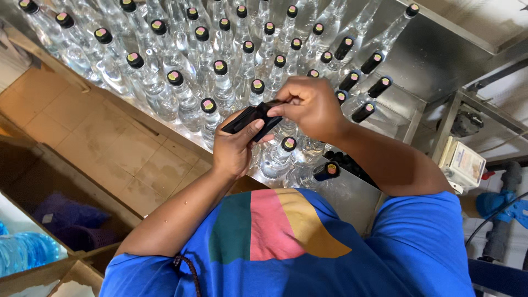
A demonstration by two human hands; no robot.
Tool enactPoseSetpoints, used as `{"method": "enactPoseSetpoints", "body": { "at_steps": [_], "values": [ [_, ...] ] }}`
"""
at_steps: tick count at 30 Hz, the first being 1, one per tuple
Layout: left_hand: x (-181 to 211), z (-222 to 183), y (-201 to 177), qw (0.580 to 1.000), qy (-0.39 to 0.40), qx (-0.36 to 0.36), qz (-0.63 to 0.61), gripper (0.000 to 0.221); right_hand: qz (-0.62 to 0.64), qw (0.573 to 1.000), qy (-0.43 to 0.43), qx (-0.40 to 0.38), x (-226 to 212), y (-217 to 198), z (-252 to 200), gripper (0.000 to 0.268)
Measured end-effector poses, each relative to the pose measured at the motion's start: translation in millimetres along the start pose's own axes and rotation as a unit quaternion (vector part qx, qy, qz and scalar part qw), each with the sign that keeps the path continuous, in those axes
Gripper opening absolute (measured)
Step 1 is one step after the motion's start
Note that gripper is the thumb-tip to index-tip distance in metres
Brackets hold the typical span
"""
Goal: The person places black caps onto the tops of numerous clear glass bottles arranged on a metal table. They hold a stack of caps in their left hand and use their right hand to pick them up and press them onto the bottle openings one by one.
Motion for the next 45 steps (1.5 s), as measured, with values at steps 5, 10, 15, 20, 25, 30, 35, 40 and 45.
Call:
{"method": "enactPoseSetpoints", "body": {
  "at_steps": [5, 10, 15, 20, 25, 30, 35, 40, 45],
  "values": [
    [10, -10, 19, 1.000, -0.004, -0.017, 0.011, 0.038, -0.029, 0.999, -0.034, 0.021, -6, -8, -15, 0.012],
    [-1, -3, 12, 0.999, -0.007, -0.026, 0.032, 0.038, -0.076, 0.995, -0.046, 0.041, -7, -8, -24, 0.011],
    [-6, 4, -3, 0.998, 0.028, 0.011, 0.052, 0.035, -0.076, 0.994, -0.012, 0.074, -30, -16, -25, 0.086],
    [3, 13, -22, 0.998, 0.020, 0.034, 0.041, 0.032, -0.035, 0.997, -0.023, 0.060, -14, -78, -99, 0.124],
    [8, 32, -27, 0.999, 0.009, 0.023, 0.028, 0.028, -0.052, 0.971, 0.084, 0.218, 79, -46, -229, 0.119],
    [3, 34, -3, 0.999, -0.014, -0.026, 0.033, 0.027, -0.107, 0.941, 0.217, 0.236, 91, 7, -263, 0.102],
    [-2, 30, 11, 0.997, -0.030, -0.057, 0.042, 0.030, -0.194, 0.915, 0.231, 0.269, 84, 27, -254, 0.054],
    [-3, 32, 10, 0.996, -0.039, -0.078, 0.035, 0.029, -0.203, 0.879, 0.296, 0.313, 112, -4, -295, 0.042],
    [-5, 28, 15, 0.995, -0.031, -0.082, 0.044, 0.033, -0.346, 0.875, 0.245, 0.236, 114, -41, -276, 0.042]
  ]
}}
Point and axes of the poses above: each hand's wrist, its own z-axis towards the middle knuckle, its own y-axis out of the palm, x = y × z, the point moved 7 cm from there along z, towards the middle knuckle, and after that the axes turned 2 degrees about z, right-handed, at the moved point
